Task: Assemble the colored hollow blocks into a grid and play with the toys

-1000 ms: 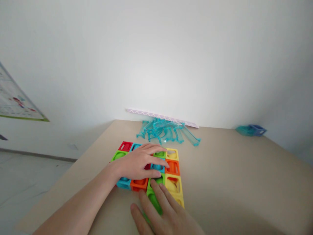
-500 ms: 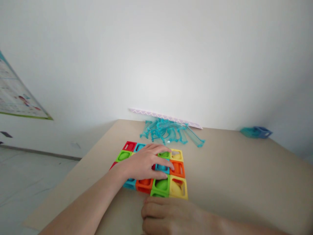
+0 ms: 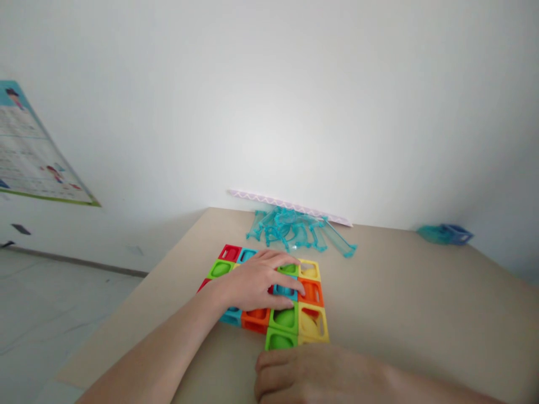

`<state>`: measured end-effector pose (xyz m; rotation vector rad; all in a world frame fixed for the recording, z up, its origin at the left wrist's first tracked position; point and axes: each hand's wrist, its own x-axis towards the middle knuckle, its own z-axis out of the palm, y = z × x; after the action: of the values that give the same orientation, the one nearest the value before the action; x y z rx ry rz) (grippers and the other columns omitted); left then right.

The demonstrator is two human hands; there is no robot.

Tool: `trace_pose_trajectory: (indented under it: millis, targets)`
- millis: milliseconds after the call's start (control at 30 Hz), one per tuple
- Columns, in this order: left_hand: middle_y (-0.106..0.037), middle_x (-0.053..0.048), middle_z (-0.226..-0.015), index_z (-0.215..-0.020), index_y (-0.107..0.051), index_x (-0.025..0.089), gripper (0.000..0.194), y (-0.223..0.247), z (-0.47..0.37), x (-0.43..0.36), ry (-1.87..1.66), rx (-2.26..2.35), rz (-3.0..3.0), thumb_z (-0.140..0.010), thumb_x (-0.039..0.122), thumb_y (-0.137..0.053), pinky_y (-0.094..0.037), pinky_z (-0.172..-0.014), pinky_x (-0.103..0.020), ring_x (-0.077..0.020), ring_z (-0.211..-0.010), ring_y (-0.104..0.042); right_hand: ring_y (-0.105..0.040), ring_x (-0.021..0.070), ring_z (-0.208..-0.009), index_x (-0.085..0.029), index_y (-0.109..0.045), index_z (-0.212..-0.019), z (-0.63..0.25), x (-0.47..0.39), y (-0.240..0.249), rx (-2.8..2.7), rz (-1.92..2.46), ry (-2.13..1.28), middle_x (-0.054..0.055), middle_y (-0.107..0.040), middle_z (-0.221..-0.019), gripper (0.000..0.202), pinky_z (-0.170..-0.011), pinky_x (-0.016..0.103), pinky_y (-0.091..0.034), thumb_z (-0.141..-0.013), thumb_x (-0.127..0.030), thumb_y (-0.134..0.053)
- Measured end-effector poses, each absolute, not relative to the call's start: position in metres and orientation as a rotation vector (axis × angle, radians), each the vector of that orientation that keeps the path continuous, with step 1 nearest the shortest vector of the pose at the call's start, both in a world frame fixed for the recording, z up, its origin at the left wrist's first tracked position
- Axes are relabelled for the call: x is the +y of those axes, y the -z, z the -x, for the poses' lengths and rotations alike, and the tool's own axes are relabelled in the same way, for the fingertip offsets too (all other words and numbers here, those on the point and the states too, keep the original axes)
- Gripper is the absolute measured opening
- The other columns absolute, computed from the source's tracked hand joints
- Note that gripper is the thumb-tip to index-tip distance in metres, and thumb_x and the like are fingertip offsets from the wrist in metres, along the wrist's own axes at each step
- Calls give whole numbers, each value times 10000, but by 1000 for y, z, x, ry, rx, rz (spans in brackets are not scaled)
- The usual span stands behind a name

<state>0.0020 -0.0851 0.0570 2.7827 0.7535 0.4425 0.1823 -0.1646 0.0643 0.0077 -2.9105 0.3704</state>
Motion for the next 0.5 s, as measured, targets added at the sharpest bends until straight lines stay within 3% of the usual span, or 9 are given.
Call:
trace_pose_trajectory:
  millis: [133,233,500]
  targets:
    - [-389,-16,-1458,-1240,-593,433,349,-65,-3,-91,-390,680,-2808,-911,336,-529,-266,-1118,-482,-280,-1332,-361,-572,87,-904,-172,-582,-817,-182,-159,-54,-2899,-124,-305,-16,-668,-867,111,-877,149,-452,-924,-155,-556]
    - [-325,6,-1502,-1176,-627,475,363,-68,-4,-95,-328,604,-2816,-943,256,-455,-223,-1123,-543,-297,-1352,-348,-576,84,-855,-173,-593,-796,-179,-155,-54,-2894,-189,-269,-21,-654,-812,122,-849,146,-453,-917,-174,-574]
    - [-402,-19,-1473,-1174,-639,449,339,-65,-4,-94,-287,609,-2831,-969,329,-398,-220,-1124,-531,-269,-1340,-381,-580,69,-803,-186,-578,-697,-175,-159,-53,-2878,-199,-196,-41,-654,-775,237,-806,131,-460,-923,-123,-547]
